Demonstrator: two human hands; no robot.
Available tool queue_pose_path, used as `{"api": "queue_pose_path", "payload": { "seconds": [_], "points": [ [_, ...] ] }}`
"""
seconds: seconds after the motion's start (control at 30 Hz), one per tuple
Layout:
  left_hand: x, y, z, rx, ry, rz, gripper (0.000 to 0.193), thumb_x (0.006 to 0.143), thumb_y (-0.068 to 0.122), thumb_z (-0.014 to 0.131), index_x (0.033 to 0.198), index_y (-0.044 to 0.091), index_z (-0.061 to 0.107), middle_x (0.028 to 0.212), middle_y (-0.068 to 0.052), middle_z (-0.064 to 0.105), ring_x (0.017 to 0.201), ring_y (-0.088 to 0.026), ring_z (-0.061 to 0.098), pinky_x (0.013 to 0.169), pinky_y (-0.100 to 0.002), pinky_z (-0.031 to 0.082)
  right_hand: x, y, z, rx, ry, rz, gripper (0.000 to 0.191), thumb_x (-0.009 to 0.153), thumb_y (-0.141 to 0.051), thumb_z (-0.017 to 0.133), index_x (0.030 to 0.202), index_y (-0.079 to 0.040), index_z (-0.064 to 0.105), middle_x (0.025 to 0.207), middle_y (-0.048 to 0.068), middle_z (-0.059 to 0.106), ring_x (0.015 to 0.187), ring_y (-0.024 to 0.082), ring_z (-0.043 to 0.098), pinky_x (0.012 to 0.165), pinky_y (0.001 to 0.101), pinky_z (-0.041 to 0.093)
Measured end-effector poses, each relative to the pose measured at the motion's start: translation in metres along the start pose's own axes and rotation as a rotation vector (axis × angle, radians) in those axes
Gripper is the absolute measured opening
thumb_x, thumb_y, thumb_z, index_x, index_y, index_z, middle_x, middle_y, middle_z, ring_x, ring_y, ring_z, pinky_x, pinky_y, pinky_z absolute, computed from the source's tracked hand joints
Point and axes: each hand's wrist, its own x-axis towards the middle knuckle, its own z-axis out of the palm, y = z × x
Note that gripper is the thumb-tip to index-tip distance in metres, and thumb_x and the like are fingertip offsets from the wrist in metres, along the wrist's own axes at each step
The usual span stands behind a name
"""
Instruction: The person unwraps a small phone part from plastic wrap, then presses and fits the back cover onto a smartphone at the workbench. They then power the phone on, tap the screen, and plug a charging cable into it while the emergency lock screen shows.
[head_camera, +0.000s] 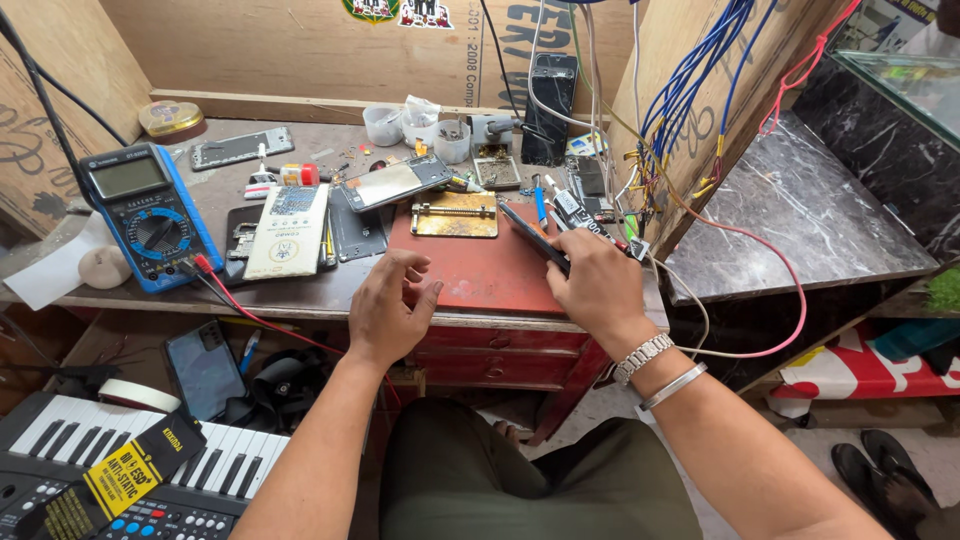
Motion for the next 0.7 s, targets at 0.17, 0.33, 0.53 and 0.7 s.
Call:
{"api": "queue_pose_path", "payload": {
  "seconds": [0.17,0.33,0.53,0.7],
  "points": [
    [0.001,0.0,-0.001,0.053,-0.02,0.004,0.022,0.089,0.018,0.075,0.104,0.013,0.06,0.084,-0.001,0.066,0.069,-0.017,0.07,0.064,-0.035,0.054,0.008,0.003,0.011,-0.043,0.006,0.049,0.021,0.084,-0.02,0.071,0.102,-0.01,0.066,0.1,0.006,0.067,0.097,0.027,0.067,0.076,0.0444,0.055],
    [0.004,0.003,-0.003,0.05,-0.016,0.024,0.019,0.087,0.016,0.076,0.1,0.012,0.062,0.082,-0.002,0.067,0.069,-0.017,0.071,0.065,-0.035,0.054,0.019,0.011,0.024,-0.149,-0.001,0.007,0.024,0.082,-0.018,0.07,0.103,-0.011,0.061,0.103,0.007,0.062,0.099,0.029,0.064,0.076,0.0459,0.055],
    [0.006,0.009,-0.003,0.0,-0.027,0.015,0.013,0.087,0.014,0.074,0.095,0.009,0.064,0.087,-0.004,0.069,0.073,-0.018,0.073,0.066,-0.032,0.057,0.027,0.022,0.048,-0.168,0.009,-0.008,0.036,0.08,-0.009,0.065,0.115,-0.013,0.055,0.107,0.009,0.058,0.1,0.032,0.061,0.073,0.0464,0.054],
    [0.007,0.01,-0.003,0.007,-0.037,0.006,0.011,0.087,0.013,0.074,0.093,0.009,0.066,0.087,-0.003,0.07,0.074,-0.018,0.073,0.066,-0.032,0.058,0.035,0.029,0.066,-0.215,-0.027,-0.002,0.033,0.087,-0.009,0.063,0.119,-0.012,0.053,0.109,0.011,0.057,0.1,0.033,0.059,0.079,0.0468,0.053]
  ]
}}
